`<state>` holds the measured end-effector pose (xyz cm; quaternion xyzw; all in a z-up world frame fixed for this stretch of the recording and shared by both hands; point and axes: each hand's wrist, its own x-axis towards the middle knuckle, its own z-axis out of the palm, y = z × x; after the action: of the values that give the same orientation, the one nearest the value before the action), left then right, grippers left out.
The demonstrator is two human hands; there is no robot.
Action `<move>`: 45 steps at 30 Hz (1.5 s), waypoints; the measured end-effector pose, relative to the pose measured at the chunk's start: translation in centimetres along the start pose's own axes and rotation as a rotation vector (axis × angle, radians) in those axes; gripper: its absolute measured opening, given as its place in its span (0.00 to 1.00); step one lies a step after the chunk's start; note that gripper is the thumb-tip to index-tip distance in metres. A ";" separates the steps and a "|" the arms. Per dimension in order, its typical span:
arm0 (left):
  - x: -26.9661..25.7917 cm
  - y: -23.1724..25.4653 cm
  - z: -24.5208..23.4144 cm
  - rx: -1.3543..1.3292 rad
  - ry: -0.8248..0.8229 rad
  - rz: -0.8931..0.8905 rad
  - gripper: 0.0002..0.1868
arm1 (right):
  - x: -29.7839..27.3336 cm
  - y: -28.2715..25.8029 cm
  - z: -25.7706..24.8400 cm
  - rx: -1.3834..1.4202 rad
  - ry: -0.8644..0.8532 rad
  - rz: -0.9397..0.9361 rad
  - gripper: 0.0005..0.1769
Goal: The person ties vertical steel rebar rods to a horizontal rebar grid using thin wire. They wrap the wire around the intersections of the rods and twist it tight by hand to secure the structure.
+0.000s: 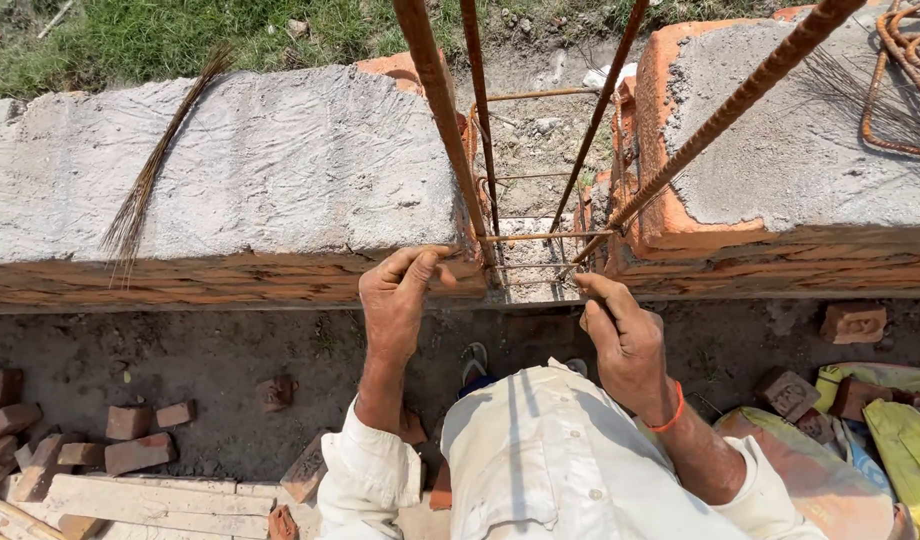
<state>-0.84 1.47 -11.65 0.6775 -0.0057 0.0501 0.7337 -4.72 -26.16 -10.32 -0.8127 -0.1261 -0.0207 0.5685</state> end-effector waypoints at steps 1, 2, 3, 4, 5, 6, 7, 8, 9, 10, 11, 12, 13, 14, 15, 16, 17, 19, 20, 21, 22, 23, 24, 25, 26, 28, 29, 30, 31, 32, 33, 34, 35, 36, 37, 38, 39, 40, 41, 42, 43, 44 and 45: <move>1.5 1.0 -1.0 0.066 0.078 0.039 0.13 | 1.3 -0.6 0.1 -0.063 0.070 -0.044 0.17; 3.1 2.2 -2.1 0.133 0.163 0.084 0.13 | 2.9 -1.3 0.2 -0.125 0.137 -0.097 0.16; 5.1 2.7 -2.4 0.130 0.161 0.093 0.13 | 4.1 -1.3 0.4 -0.128 0.142 -0.104 0.16; 7.0 3.5 -2.9 0.203 0.170 0.164 0.11 | 5.4 -1.4 0.6 -0.283 0.137 -0.208 0.18; 8.9 4.3 -3.4 0.276 0.179 0.236 0.10 | 6.7 -1.6 0.9 -0.439 0.133 -0.311 0.19; 10.9 4.5 -3.3 0.282 0.179 0.250 0.10 | 7.8 -1.4 1.3 -0.433 0.143 -0.322 0.19; 12.9 4.8 -3.2 0.387 0.151 0.309 0.09 | 8.9 -1.3 1.6 -0.495 0.127 -0.289 0.20; 15.0 5.1 -2.9 0.495 0.115 0.367 0.08 | 10.0 -1.2 1.8 -0.555 0.116 -0.251 0.20; 16.1 5.4 -2.7 0.503 0.108 0.381 0.08 | 10.8 -0.8 2.2 -0.549 0.132 -0.256 0.20; 17.5 5.9 -2.3 0.666 0.062 0.500 0.08 | 11.8 -0.4 2.4 -0.633 0.093 -0.203 0.16; 18.8 6.3 -1.9 0.828 0.016 0.620 0.08 | 12.8 -0.1 2.6 -0.716 0.053 -0.147 0.13; 20.1 6.1 -1.6 0.833 0.007 0.630 0.08 | 13.3 0.6 2.8 -0.711 0.066 -0.145 0.13; 21.5 5.9 -1.3 0.974 -0.024 0.450 0.06 | 13.8 1.4 3.1 -0.742 0.038 -0.165 0.08; 22.7 5.6 -0.9 1.109 -0.054 0.265 0.08 | 14.3 2.1 3.4 -0.775 0.008 -0.184 0.06; 24.2 4.1 -1.3 1.114 -0.061 0.274 0.08 | 14.9 2.6 3.6 -0.772 0.020 -0.181 0.06; 25.8 2.6 -1.6 1.097 -0.132 0.500 0.06 | 15.6 3.1 3.8 -0.803 0.020 -0.206 0.05; 27.5 1.1 -1.9 1.069 -0.204 0.726 0.09 | 16.4 3.6 4.0 -0.834 0.019 -0.230 0.05; 29.0 1.6 -0.5 1.207 -0.254 0.613 0.08 | 17.4 4.9 4.4 -0.837 0.037 -0.219 0.05; 29.4 1.3 0.1 1.340 -0.298 0.488 0.09 | 17.5 5.8 4.7 -0.843 0.044 -0.210 0.05; 29.8 1.4 0.5 1.333 -0.309 0.477 0.09 | 18.0 5.8 4.8 -0.844 0.036 -0.197 0.05; 30.0 1.2 0.7 1.301 -0.306 0.496 0.10 | 18.3 5.9 4.9 -0.837 0.062 -0.270 0.04; 30.2 0.9 0.9 1.269 -0.303 0.514 0.12 | 18.7 6.0 5.0 -0.829 0.088 -0.344 0.03; 30.6 0.1 1.2 1.262 -0.305 0.498 0.12 | 19.2 6.7 5.3 -0.830 0.072 -0.336 0.03; 31.0 -0.7 1.5 1.296 -0.355 0.660 0.10 | 19.8 7.4 5.6 -0.842 0.040 -0.266 0.04; 31.6 -1.3 1.8 1.327 -0.407 0.829 0.09 | 20.5 8.0 6.0 -0.852 0.013 -0.197 0.06; 34.5 -5.0 0.5 1.292 -0.401 0.704 0.09 | 21.0 8.5 6.1 -0.821 -0.024 -0.165 0.06; 35.6 -7.1 -0.2 1.258 -0.393 0.592 0.09 | 21.1 8.9 6.3 -0.789 -0.050 -0.139 0.07; 36.0 -8.1 -0.7 1.255 -0.394 0.573 0.09 | 21.3 9.2 6.5 -0.788 -0.066 -0.132 0.07; 36.3 -9.1 -1.2 1.526 -0.302 0.761 0.05 | 21.4 9.5 6.6 -0.762 -0.038 -0.181 0.05; 37.1 -9.8 -1.4 1.792 -0.198 0.963 0.03 | 21.9 9.8 6.5 -0.738 0.001 -0.229 0.04; 38.2 -12.3 -2.3 1.789 -0.205 0.955 0.03 | 21.9 10.0 6.7 -0.737 -0.006 -0.221 0.04; 39.6 -14.6 -2.9 2.174 -0.191 0.938 0.06 | 22.3 10.1 6.5 -0.754 0.059 -0.283 0.04; 41.0 -16.8 -3.5 2.559 -0.167 0.893 0.09 | 22.6 10.1 6.3 -0.771 0.124 -0.345 0.05; 39.3 -14.7 -2.4 2.558 -0.162 0.898 0.09 | 23.1 10.7 6.6 -0.773 0.128 -0.347 0.05; 37.5 -12.5 -1.5 2.208 -0.187 0.950 0.06 | 23.6 11.2 6.9 -0.756 0.082 -0.296 0.06; 35.7 -10.2 -0.7 1.861 -0.202 0.977 0.03 | 24.3 11.6 7.2 -0.738 0.035 -0.251 0.08; 35.9 -10.0 -0.4 1.863 -0.194 0.982 0.03 | 24.6 11.5 7.3 -0.740 0.038 -0.258 0.08; 36.0 -9.7 -0.2 1.894 -0.173 0.977 0.05 | 24.8 11.4 7.6 -0.732 0.015 -0.232 0.09; 36.1 -9.5 -0.1 1.924 -0.151 0.971 0.07 | 25.1 11.3 7.8 -0.724 -0.009 -0.206 0.10; 35.1 -8.5 -0.1 1.923 -0.145 0.971 0.07 | 25.1 11.7 7.8 -0.727 -0.009 -0.209 0.10; 34.6 -6.7 0.8 1.900 -0.172 0.947 0.08 | 25.1 12.1 7.8 -0.689 0.013 -0.218 0.11; 33.6 -4.7 1.8 1.877 -0.199 0.922 0.09 | 25.1 12.6 7.9 -0.650 0.034 -0.226 0.12; 34.0 -4.5 1.8 1.854 -0.227 0.896 0.09 | 24.9 12.2 7.9 -0.651 0.033 -0.229 0.12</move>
<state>33.45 1.52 -13.40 0.9129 -0.2856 0.2393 -0.1670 21.26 -18.27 -19.93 -0.9316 -0.1941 -0.1365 0.2753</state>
